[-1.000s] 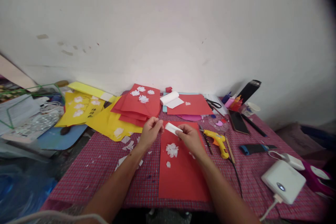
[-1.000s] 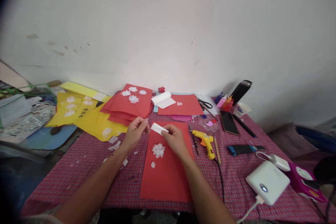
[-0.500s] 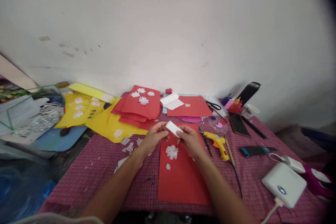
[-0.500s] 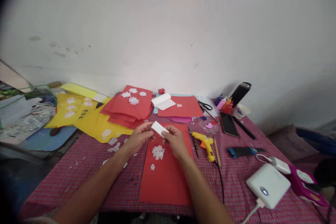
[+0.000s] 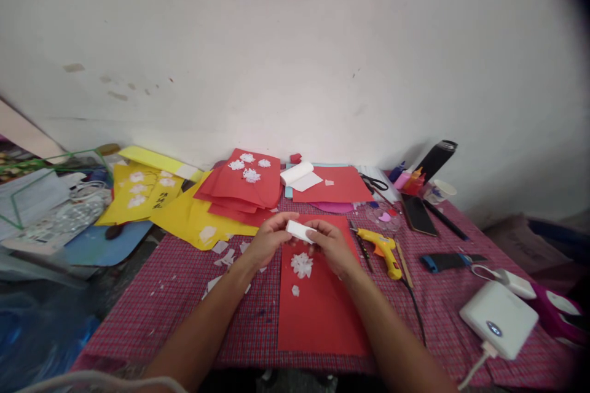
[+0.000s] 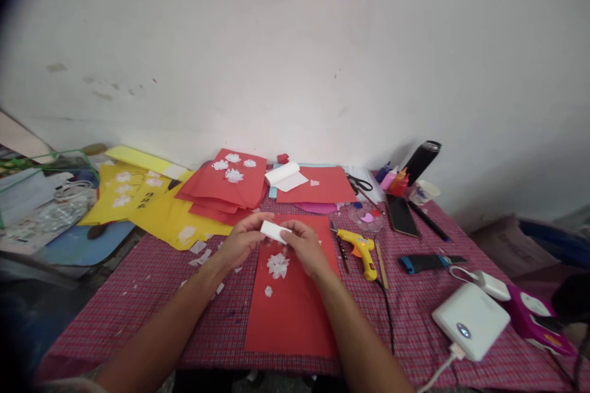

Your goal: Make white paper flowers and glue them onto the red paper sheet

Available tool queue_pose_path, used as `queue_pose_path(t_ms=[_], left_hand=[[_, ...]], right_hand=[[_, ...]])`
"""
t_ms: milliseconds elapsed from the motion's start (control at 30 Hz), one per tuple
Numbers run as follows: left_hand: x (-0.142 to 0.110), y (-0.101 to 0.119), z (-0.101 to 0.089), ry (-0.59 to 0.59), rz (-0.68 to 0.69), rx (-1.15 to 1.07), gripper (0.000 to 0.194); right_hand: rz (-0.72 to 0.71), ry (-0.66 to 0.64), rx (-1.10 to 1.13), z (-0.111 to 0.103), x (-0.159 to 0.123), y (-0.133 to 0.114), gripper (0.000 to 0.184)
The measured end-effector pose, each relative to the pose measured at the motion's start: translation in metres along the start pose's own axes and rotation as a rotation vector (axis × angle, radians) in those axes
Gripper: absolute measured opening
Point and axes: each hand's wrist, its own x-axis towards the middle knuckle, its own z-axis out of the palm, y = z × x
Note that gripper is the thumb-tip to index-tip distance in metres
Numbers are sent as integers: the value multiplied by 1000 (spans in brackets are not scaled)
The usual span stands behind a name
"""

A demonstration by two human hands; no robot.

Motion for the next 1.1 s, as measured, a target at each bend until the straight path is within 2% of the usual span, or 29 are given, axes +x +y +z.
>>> queue_pose_path(t_ms=[100, 333, 500, 667, 767, 933, 1100], left_hand=[[0, 3, 2, 16, -38, -44, 40], [4, -2, -1, 112, -53, 20, 20], [8, -8, -5, 146, -11, 9, 24], [8, -9, -6, 141, -9, 78, 24], [6, -7, -5, 107, -9, 142, 27], [2, -6, 0, 8, -79, 84, 38], [4, -10, 0, 83, -68, 138, 32]], right_hand=[[13, 9, -8, 0, 0, 1, 22], [47, 15, 2, 2, 1, 2, 31], [42, -21, 66, 1, 0, 1, 37], [39, -3, -85, 0, 0, 4, 34], [-1, 47, -156, 0, 3, 8, 35], [-60, 125, -181, 0, 5, 11, 34], [-72, 135, -200, 0, 5, 11, 33]])
